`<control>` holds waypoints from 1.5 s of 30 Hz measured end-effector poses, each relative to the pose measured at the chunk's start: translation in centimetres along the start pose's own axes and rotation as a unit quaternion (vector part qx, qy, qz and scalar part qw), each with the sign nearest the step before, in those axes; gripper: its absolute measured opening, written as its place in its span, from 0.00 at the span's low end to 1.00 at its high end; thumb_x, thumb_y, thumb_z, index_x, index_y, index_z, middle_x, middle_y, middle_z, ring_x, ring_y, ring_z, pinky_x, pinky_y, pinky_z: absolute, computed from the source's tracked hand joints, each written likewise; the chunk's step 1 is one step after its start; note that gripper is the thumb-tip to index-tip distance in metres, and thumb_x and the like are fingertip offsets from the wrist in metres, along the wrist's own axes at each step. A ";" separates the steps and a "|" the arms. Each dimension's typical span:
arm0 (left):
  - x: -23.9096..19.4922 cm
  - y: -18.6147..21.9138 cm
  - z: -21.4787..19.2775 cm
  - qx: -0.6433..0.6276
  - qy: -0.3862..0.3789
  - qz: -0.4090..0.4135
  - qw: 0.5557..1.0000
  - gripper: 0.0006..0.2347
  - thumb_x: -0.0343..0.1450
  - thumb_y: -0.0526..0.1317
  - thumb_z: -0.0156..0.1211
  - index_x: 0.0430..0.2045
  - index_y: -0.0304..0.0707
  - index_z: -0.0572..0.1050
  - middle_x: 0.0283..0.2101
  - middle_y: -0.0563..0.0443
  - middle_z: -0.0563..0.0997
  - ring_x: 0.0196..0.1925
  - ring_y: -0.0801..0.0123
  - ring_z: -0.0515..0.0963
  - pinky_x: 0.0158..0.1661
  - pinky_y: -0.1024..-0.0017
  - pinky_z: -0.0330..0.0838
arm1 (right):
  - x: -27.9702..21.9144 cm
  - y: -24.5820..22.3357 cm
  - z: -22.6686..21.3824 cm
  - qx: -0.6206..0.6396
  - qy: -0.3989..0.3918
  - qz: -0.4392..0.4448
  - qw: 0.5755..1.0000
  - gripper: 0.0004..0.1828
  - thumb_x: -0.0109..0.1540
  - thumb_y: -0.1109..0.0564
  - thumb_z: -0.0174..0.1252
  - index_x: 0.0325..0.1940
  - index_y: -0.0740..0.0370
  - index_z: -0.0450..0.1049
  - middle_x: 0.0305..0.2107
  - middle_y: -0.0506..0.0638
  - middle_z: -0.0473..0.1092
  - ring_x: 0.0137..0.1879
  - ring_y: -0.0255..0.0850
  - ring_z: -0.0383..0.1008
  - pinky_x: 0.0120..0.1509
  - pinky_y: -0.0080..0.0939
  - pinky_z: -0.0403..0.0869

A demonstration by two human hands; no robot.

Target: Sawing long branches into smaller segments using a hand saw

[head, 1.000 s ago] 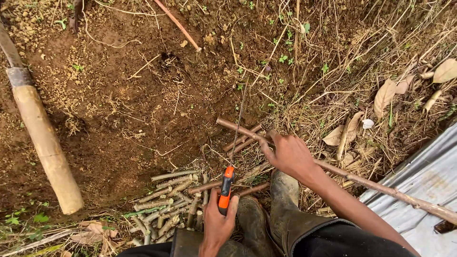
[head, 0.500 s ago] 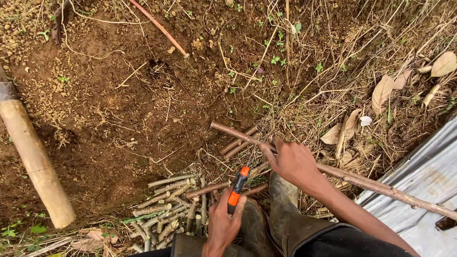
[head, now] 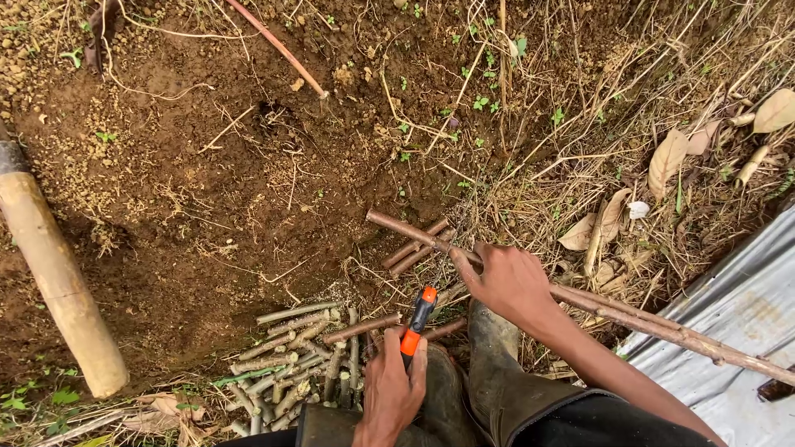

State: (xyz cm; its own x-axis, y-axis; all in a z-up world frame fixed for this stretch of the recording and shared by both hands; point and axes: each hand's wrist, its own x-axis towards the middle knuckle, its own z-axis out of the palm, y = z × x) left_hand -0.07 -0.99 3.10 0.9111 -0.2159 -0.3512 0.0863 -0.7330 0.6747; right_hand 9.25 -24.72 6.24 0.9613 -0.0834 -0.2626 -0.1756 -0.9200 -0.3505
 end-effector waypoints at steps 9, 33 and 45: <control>-0.5 -0.6 1.9 0.067 0.031 0.019 0.997 0.15 0.78 0.45 0.52 0.53 0.36 0.63 0.24 0.42 0.76 0.17 0.54 0.72 0.20 0.55 0.61 | -0.6 1.2 -1.9 -0.007 -0.130 -0.021 0.991 0.27 0.71 0.33 0.31 0.33 0.50 0.63 0.14 0.40 0.53 0.15 0.30 0.49 0.17 0.31 0.57; 2.7 2.5 0.1 0.016 0.001 0.028 0.999 0.05 0.79 0.40 0.50 0.44 0.42 0.66 0.13 0.59 0.71 0.08 0.75 0.67 0.06 0.78 0.65 | -0.6 1.8 -0.2 -0.002 0.040 -0.050 0.998 0.30 0.70 0.30 0.32 0.37 0.52 0.71 0.07 0.36 0.47 0.10 0.31 0.45 0.11 0.37 0.48; 4.9 3.6 1.4 0.018 0.006 0.010 1.000 0.08 0.80 0.43 0.50 0.45 0.39 0.66 0.13 0.58 0.71 0.08 0.74 0.66 0.06 0.76 0.61 | -0.6 2.3 1.4 -0.053 0.029 -0.059 0.996 0.31 0.70 0.32 0.31 0.44 0.56 0.70 0.08 0.35 0.52 0.11 0.30 0.47 0.10 0.37 0.50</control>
State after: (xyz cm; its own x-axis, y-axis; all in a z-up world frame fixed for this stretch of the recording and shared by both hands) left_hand 4.17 -5.56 2.88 0.9172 -0.2237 -0.3298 0.0535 -0.7510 0.6581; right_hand 7.94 -26.26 4.28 0.9850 0.0082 -0.1726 -0.0408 -0.9596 -0.2783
